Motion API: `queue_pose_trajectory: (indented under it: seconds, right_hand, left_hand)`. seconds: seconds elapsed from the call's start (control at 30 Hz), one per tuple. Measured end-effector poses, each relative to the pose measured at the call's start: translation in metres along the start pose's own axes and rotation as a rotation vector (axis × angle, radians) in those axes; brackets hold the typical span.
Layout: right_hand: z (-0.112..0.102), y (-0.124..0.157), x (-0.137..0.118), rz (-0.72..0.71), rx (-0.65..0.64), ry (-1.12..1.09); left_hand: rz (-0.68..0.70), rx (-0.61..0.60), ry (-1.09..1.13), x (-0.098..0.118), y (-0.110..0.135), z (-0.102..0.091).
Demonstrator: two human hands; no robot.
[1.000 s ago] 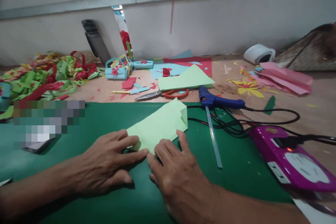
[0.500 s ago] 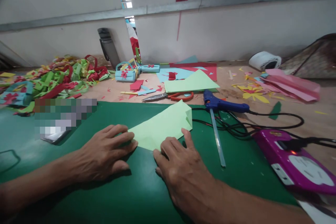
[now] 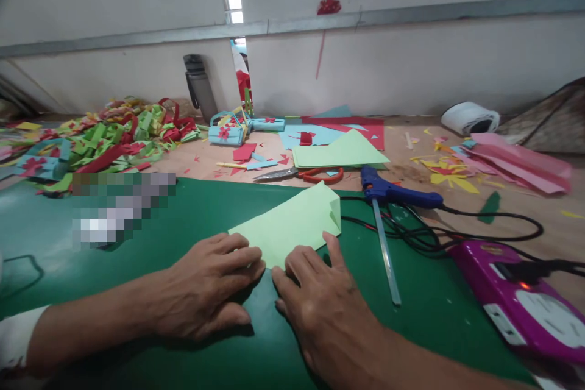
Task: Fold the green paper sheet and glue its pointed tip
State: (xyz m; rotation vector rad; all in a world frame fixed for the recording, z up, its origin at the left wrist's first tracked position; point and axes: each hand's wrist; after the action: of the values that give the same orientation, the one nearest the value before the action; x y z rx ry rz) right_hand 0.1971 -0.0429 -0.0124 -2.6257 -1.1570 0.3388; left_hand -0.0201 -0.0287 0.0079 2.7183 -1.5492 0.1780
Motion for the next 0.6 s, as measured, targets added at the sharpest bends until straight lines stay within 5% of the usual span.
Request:
queue_pose_trajectory:
  seconds: [0.6]
  right_hand:
    - [-0.0003, 0.0022, -0.0016, -0.066, 0.067, 0.110]
  left_hand:
    - [-0.069, -0.050, 0.077, 0.0017, 0.0021, -0.0021]
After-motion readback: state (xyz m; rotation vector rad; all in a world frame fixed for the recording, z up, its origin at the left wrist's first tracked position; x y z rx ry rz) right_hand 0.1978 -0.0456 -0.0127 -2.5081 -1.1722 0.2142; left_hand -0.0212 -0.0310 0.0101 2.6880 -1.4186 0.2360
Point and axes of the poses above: each hand's wrist, its own y-axis away from the middle knuckle, its own z-axis out of the palm, x = y × z, and after that the axes turned 3 degrees about -x, right-handed
